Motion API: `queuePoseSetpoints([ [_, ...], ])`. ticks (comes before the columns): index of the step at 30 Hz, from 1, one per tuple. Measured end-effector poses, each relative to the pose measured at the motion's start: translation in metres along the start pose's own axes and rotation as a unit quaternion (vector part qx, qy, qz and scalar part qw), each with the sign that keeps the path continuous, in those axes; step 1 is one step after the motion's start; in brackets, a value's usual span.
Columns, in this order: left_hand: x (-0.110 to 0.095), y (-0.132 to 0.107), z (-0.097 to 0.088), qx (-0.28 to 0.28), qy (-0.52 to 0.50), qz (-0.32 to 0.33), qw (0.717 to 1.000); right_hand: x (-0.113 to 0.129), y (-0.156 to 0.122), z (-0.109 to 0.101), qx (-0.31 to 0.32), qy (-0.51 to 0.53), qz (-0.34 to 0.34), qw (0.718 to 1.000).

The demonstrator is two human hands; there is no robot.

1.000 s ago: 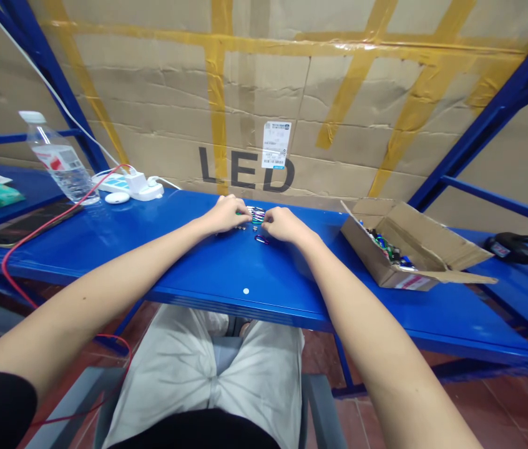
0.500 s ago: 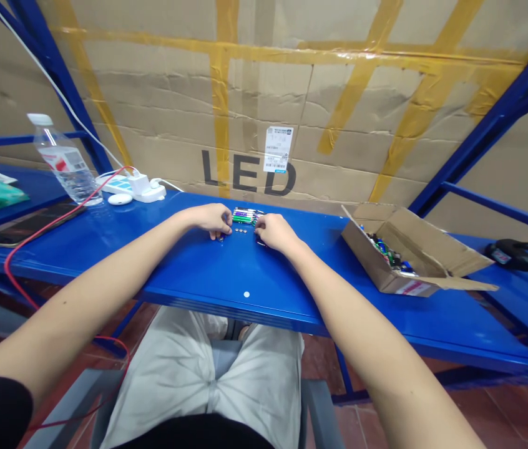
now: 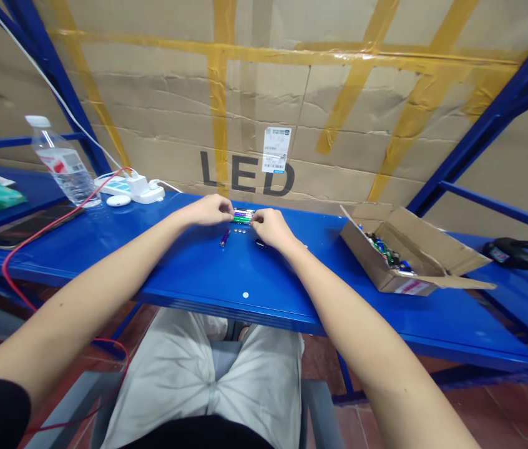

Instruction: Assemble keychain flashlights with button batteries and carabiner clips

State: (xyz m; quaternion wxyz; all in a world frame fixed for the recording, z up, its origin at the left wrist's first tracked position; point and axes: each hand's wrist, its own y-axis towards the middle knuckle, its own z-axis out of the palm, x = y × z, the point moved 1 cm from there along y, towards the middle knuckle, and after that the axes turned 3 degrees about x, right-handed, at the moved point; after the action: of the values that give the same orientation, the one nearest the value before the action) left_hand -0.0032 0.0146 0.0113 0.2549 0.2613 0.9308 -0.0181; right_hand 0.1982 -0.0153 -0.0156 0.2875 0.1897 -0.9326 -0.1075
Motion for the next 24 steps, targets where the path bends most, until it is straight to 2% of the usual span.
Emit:
queuePoseSetpoints([
  [1, -0.001, 0.000, 0.000, -0.019, -0.009, 0.042, 0.999, 0.003, 0.000, 0.000, -0.009, 0.020, -0.002, 1.000],
  [3, -0.006, 0.000, 0.001, -0.020, -0.044, 0.104, 0.993, 0.010, -0.001, 0.001, -0.020, 0.049, -0.005, 0.999],
  [5, -0.010, -0.001, 0.003, -0.015, -0.067, 0.128, 0.989, 0.015, -0.003, 0.001, -0.028, 0.070, -0.009, 0.997],
  [11, -0.013, -0.002, 0.005, -0.026, -0.080, 0.124, 0.989, 0.018, -0.005, 0.001, -0.036, 0.106, -0.016, 0.994],
  [17, 0.010, 0.002, -0.001, -0.027, -0.047, 0.109, 0.993, 0.005, -0.001, 0.000, -0.032, 0.066, -0.009, 0.997],
  [19, 0.020, 0.004, -0.001, -0.008, -0.040, 0.091, 0.995, -0.001, -0.002, -0.006, 0.007, 0.037, -0.016, 0.999],
  [22, 0.032, 0.006, -0.001, 0.021, -0.034, 0.049, 0.998, -0.006, -0.006, -0.016, 0.125, 0.021, -0.045, 0.991],
  [24, 0.035, 0.005, 0.000, 0.044, -0.031, 0.043, 0.998, -0.007, -0.009, -0.022, 0.183, 0.009, -0.041, 0.982],
])
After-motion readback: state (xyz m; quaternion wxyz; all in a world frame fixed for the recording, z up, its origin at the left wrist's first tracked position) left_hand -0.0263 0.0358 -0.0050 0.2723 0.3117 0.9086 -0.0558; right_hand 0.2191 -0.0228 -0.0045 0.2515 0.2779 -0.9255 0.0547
